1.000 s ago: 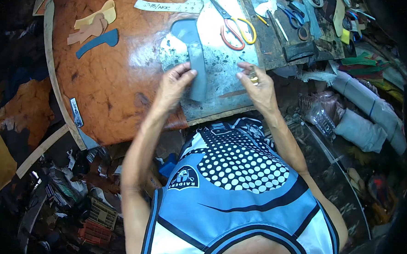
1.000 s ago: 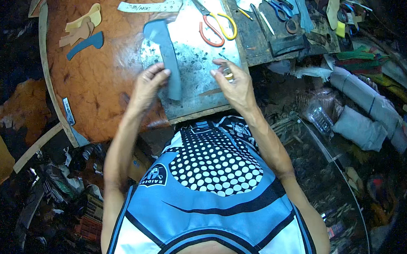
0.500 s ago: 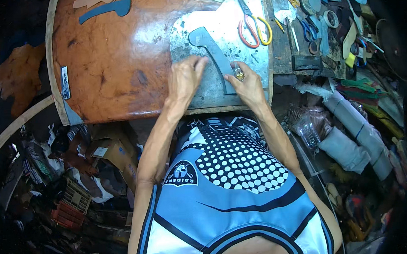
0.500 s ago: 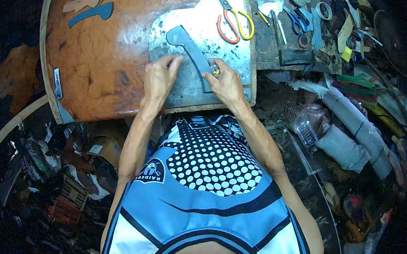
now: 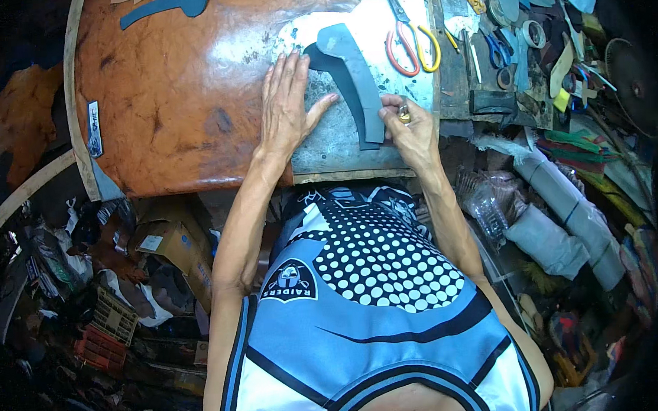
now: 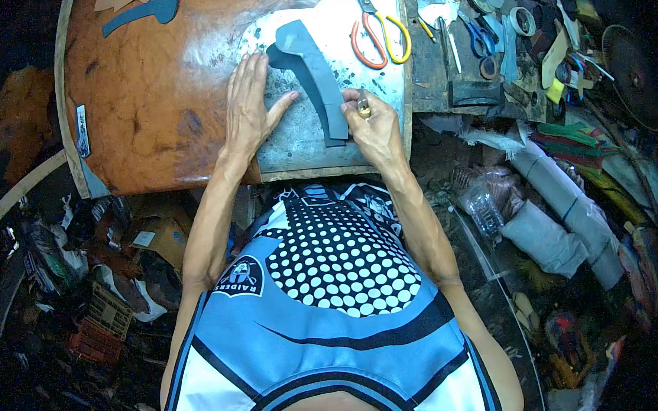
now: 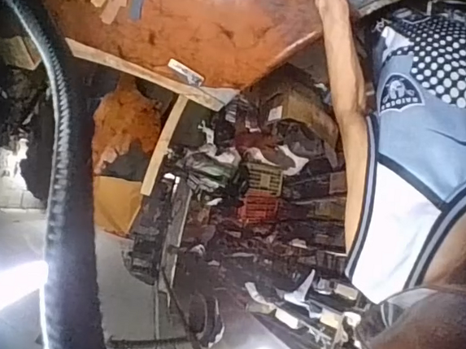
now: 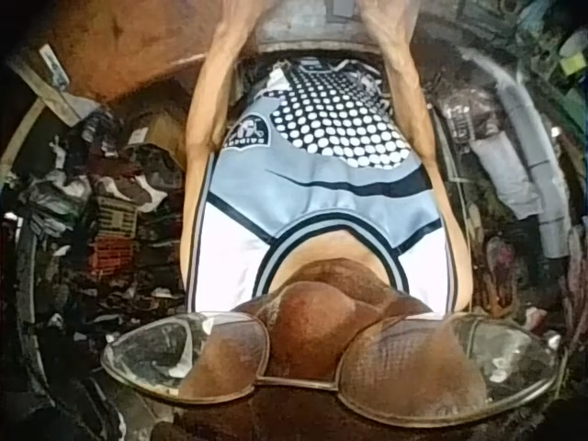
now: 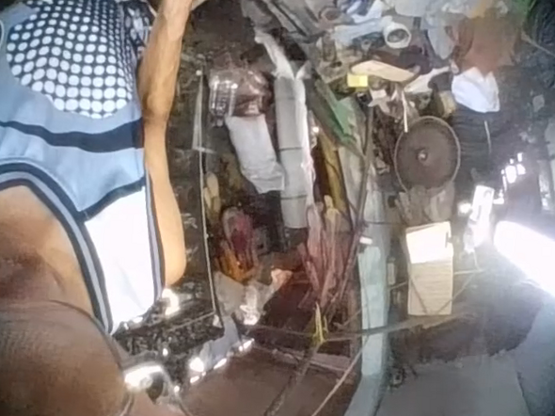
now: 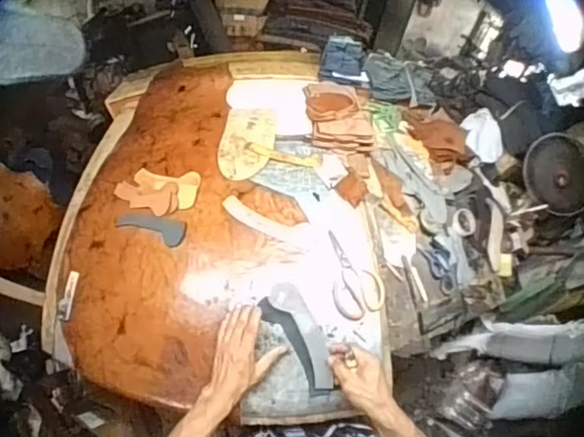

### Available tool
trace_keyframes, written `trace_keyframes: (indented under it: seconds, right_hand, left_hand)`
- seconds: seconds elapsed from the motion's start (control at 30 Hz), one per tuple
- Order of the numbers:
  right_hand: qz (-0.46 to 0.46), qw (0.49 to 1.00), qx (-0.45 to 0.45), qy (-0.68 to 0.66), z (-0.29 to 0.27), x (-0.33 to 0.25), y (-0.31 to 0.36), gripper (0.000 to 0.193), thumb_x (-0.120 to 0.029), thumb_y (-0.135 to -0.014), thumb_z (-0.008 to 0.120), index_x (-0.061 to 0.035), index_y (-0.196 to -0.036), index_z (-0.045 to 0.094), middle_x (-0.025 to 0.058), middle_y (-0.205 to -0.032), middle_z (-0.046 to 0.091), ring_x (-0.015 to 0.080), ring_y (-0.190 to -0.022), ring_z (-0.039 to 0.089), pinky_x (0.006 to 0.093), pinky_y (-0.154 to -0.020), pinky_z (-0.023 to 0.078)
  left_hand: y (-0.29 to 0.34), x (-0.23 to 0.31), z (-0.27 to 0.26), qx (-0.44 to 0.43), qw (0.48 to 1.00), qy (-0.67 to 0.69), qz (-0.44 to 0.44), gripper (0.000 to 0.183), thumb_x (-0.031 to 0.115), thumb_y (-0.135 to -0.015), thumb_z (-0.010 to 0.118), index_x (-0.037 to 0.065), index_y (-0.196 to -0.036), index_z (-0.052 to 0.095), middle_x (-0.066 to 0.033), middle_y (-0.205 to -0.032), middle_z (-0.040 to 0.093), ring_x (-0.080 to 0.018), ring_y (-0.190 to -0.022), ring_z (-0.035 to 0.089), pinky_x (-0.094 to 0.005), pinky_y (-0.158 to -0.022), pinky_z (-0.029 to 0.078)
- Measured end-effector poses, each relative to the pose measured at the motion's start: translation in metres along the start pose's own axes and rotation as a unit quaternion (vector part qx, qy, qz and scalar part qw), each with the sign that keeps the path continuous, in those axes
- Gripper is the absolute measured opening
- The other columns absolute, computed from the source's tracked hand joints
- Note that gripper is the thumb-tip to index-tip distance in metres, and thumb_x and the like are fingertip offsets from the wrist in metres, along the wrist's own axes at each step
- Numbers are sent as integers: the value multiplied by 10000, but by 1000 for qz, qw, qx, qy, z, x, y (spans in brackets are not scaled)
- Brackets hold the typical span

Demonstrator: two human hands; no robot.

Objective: Cutting and marking leather patterns for shoe manufacturing on a workshop table.

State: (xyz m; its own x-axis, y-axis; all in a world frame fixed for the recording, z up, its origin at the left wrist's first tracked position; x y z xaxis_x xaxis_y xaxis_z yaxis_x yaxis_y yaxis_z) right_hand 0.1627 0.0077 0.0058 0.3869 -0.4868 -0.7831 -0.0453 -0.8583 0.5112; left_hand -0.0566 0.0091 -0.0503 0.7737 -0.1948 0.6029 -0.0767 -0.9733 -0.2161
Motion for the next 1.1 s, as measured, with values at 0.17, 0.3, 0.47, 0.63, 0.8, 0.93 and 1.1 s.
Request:
trace_keyframes:
  seconds: [0.17, 0.3, 0.47, 0.63, 0.8, 0.93, 1.1]
  right_hand:
    - [-38, 996, -65, 51, 5, 6, -8, 358, -90, -923, 602, -50, -1275, 649, -19, -663, 552, 41, -577, 467, 255, -519, 405]
    - [-30, 993, -73, 83, 7, 3, -8, 400, -89, -916, 593, -101, -1313, 638, -7, -637, 548, 50, -563, 481, 265, -515, 411]
    - [-15, 985, -91, 144, 10, -3, -7, 426, -124, -904, 584, -116, -1328, 632, 30, -595, 561, 99, -533, 514, 303, -518, 446]
    - [-14, 983, -93, 158, 12, -8, -6, 438, -125, -895, 584, -107, -1330, 631, 56, -631, 599, 119, -534, 541, 324, -535, 470]
    - [4, 981, -96, 167, 13, -7, -4, 443, -126, -891, 580, -96, -1330, 630, 79, -667, 633, 129, -550, 578, 329, -548, 487]
    - [-5, 981, -92, 168, 13, -6, -6, 442, -119, -889, 577, -92, -1326, 632, 98, -684, 647, 143, -561, 592, 335, -560, 496]
    - [-20, 981, -89, 172, 12, -12, -5, 428, -113, -896, 582, -103, -1320, 639, 113, -723, 658, 162, -583, 600, 340, -583, 498]
  left_hand:
    - [2, 1, 1, 7, 999, 43, -27, 879, 415, -805, 786, -11, -1459, 383, -239, -1454, 470, -414, -1409, 367, -555, -1178, 252]
    - [2, 6, 1, 8, 999, 25, -24, 904, 399, -787, 807, -27, -1458, 376, -243, -1427, 500, -418, -1406, 370, -565, -1168, 263]
    - [4, 6, 3, 13, 1000, 21, -17, 913, 401, -773, 819, -16, -1458, 382, -236, -1415, 516, -421, -1404, 371, -575, -1165, 262]
    - [6, 6, 3, 13, 1000, 16, -9, 879, 404, -769, 821, -2, -1439, 422, -229, -1421, 513, -417, -1411, 361, -576, -1171, 248]
    - [8, 8, 4, -15, 999, -29, -2, 717, 505, -774, 785, 62, -1305, 596, -218, -1443, 469, -419, -1410, 339, -580, -1162, 255]
    - [5, 14, 2, -22, 999, -35, -13, 712, 571, -763, 765, 80, -1261, 632, -218, -1425, 466, -428, -1395, 337, -587, -1155, 249]
    - [3, 14, 5, -12, 999, -48, -13, 756, 608, -730, 780, 97, -1267, 633, -216, -1442, 453, -425, -1410, 316, -589, -1169, 220]
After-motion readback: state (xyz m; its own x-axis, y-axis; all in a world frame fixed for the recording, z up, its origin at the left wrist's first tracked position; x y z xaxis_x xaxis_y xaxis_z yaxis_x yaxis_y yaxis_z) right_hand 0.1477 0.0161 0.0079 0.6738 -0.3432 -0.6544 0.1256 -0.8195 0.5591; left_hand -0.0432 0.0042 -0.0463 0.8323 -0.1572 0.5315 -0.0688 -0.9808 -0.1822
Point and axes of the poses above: each hand's wrist, its own y-axis away from the middle knuckle, its own z-axis out of the palm, x = y × z, the point moved 3 cm from there along -y, towards the middle knuckle
